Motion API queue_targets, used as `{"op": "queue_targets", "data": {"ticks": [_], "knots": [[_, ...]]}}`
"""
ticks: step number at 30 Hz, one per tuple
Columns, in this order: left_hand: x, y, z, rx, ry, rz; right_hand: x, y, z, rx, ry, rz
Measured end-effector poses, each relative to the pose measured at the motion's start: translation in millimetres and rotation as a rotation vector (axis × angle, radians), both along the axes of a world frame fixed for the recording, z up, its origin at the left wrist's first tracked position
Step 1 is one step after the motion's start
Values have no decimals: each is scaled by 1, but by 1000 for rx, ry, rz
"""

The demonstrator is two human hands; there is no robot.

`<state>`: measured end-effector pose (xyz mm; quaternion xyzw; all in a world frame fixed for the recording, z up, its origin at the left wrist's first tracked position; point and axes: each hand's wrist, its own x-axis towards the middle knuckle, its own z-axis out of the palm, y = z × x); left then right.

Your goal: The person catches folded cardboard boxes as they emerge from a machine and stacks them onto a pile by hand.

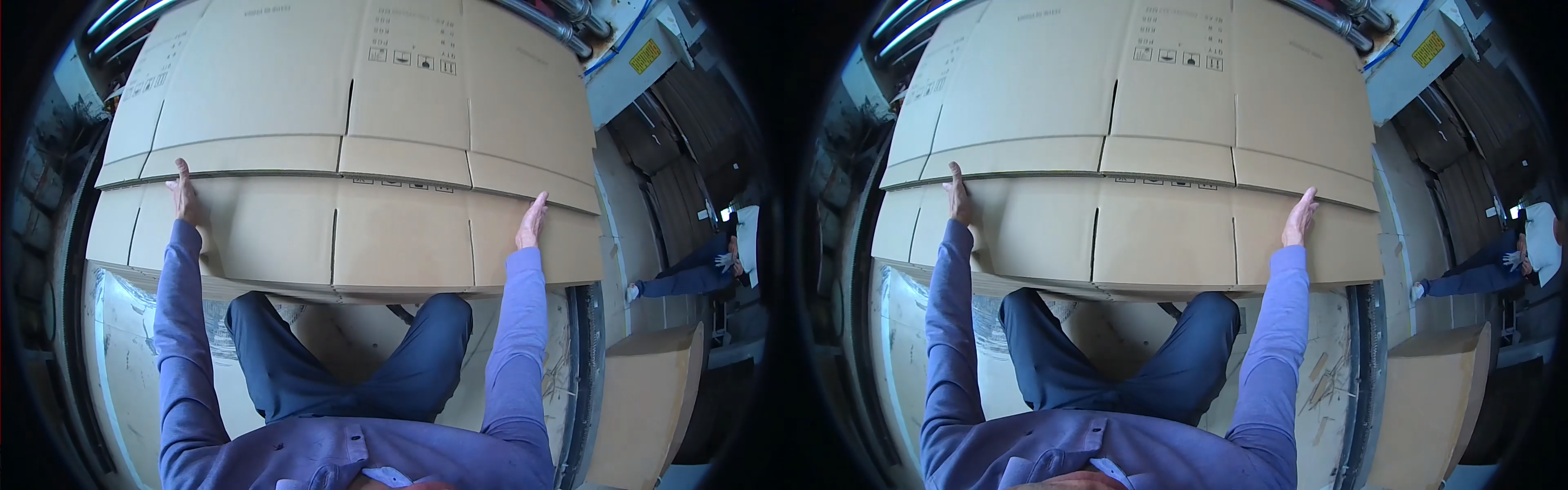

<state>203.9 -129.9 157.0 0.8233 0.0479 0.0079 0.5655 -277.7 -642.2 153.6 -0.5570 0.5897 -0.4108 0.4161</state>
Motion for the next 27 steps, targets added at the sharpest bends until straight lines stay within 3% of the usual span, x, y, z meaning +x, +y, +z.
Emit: {"op": "queue_targets", "data": {"ticks": [10, 14, 22, 27], "knots": [[0, -8, 1, 57, 75, 68, 10, 14, 6, -70, 55, -23], [31, 0, -27, 56, 20, 45, 11, -6, -17, -160, 311, 8], [34, -3, -26, 209, 0, 111, 30, 4, 4, 15, 490, -190], [29, -5, -20, 259, 6, 111, 32, -5, 2, 35, 440, -196]]}}
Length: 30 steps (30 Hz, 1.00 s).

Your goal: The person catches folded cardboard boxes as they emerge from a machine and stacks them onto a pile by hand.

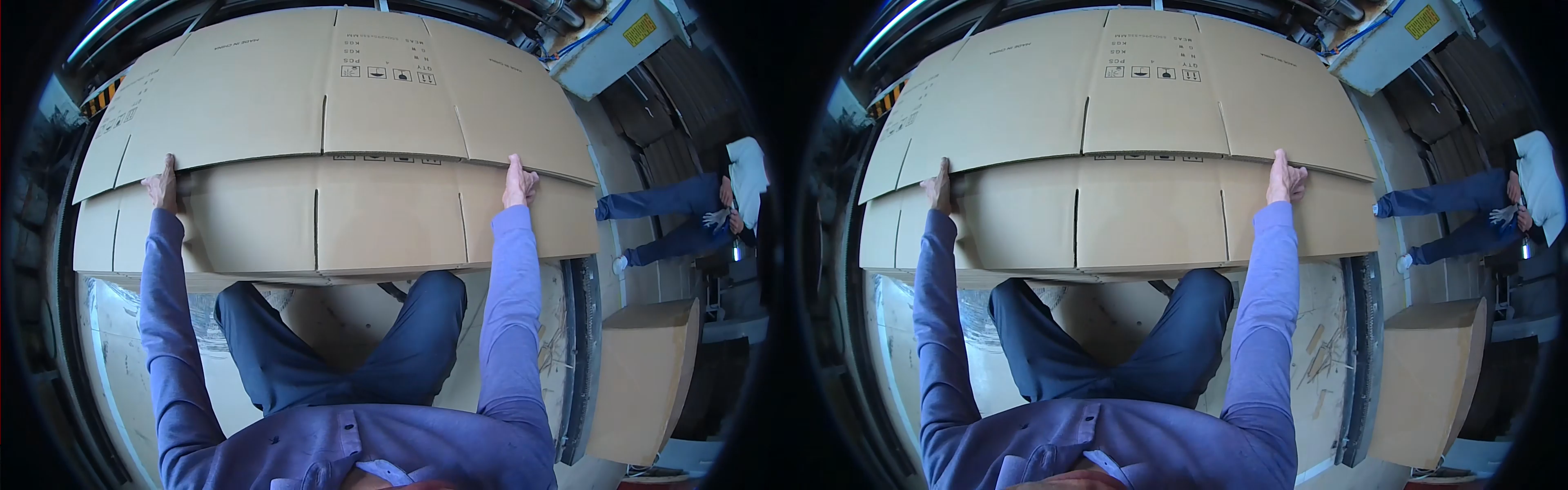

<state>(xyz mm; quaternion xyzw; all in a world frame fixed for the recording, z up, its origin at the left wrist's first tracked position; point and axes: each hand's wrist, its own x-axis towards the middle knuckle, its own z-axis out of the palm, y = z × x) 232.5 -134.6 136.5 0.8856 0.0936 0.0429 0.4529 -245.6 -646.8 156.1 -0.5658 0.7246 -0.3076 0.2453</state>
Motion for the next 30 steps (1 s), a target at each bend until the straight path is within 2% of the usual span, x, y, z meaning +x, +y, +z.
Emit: {"op": "queue_targets", "data": {"ticks": [4, 7, 10, 14, 17, 19, 23, 25, 28, 30], "knots": [[5, -1, 1, 22, 23, -8, 8, -5, -3, 3, -81, -62], [23, 0, -10, 48, 11, 37, 9, -4, -3, -24, -106, -12], [44, 4, -20, 104, 8, 25, 7, -7, -8, -26, -34, 7], [60, 8, -16, 293, 104, -102, 6, -5, -11, -66, 45, -11], [69, 4, -32, 450, -37, 101, 9, -4, -11, -67, 33, -23], [78, 8, -35, 426, -10, 88, 10, -4, -8, -46, 13, -23], [71, 13, -24, 343, 93, -145, 13, -8, -8, -37, -2, -49], [79, 19, -33, 417, -42, -274, 14, -17, -14, -41, 23, -114], [89, 29, -44, 450, -77, -305, 11, -9, -4, -1, -41, -66], [92, 29, -45, 484, -56, -239, 7, -6, -6, -32, -86, -48]]}}
